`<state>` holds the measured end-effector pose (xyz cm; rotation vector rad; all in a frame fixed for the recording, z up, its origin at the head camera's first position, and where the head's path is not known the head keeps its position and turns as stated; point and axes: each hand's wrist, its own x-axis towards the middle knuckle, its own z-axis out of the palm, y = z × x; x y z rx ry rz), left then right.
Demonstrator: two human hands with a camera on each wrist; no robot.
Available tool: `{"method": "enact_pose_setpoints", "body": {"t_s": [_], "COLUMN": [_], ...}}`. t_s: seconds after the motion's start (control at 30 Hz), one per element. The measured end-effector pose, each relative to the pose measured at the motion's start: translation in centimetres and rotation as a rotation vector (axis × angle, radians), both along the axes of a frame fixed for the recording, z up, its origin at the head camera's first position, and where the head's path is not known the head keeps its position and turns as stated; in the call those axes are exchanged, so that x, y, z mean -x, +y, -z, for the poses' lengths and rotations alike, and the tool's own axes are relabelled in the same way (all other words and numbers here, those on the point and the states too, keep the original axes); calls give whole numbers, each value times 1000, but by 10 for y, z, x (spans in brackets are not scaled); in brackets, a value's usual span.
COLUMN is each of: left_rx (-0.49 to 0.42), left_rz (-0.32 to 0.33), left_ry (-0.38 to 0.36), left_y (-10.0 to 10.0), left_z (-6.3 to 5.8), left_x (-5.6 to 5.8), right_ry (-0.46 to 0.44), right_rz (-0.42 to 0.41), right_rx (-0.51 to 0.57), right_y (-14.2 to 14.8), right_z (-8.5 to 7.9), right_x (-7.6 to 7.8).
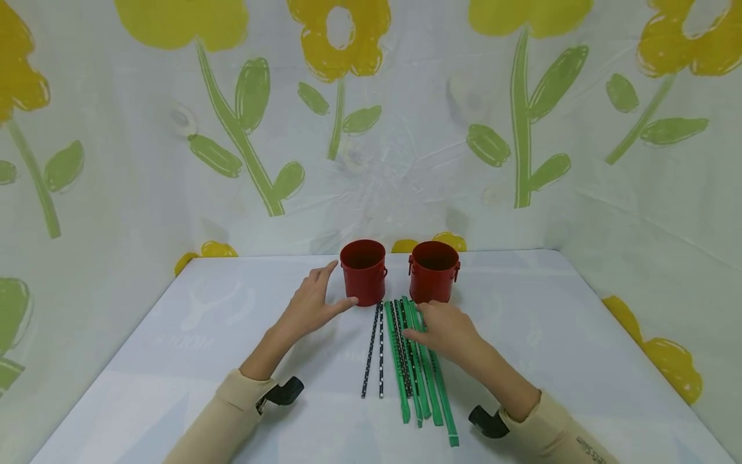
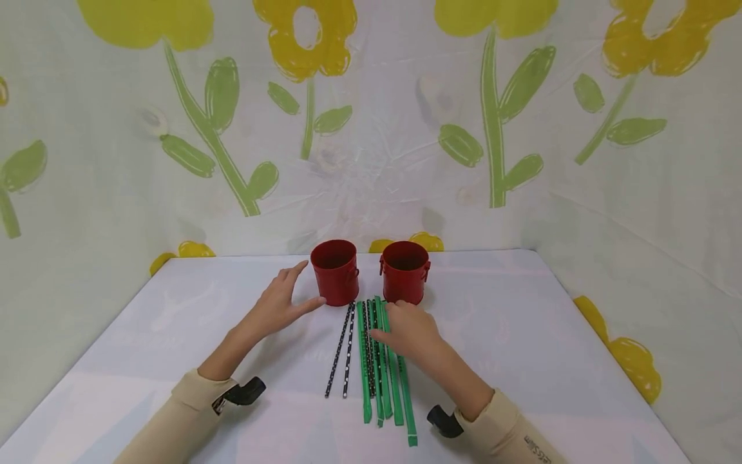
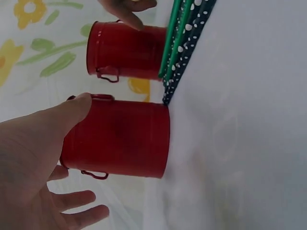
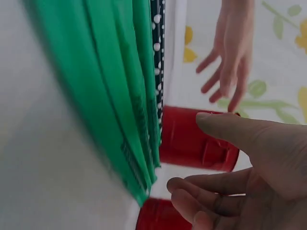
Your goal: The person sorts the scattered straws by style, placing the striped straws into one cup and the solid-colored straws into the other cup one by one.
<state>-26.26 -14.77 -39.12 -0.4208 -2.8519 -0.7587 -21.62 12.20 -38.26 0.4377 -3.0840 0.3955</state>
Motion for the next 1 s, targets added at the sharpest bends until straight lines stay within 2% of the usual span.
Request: {"method": "enact_pose_setpoints", "body": {"t_s": [0.13, 0.27, 0.37, 0.47, 0.57, 0.73, 1.0], "left_rx": [-65, -148, -233, -305, -340, -364, -396], "left_rz": [-10, -18, 8, 49, 73, 87, 87], "left_ry": [-31, -45, -49, -62, -72, -92, -107], "left_y": [7, 10, 13, 17, 21, 26, 29], "left_z": [0, -2, -4, -6, -7, -8, -9], "left_x": [10, 21, 29, 36, 41, 46, 52], "right_ry": [-29, -94, -138, -166, -187, -182, -196], "right_rz": [-14, -72, -107, -100, -71, -28, 4], "right_rx": [50, 156, 179, 157, 133, 79, 54], "right_y": [-13, -23, -31, -39, -46, -54, -61], "right_z": [2, 5, 7, 9, 11, 12, 16], "right_x": [-1, 1, 4, 9, 12, 15, 18]}}
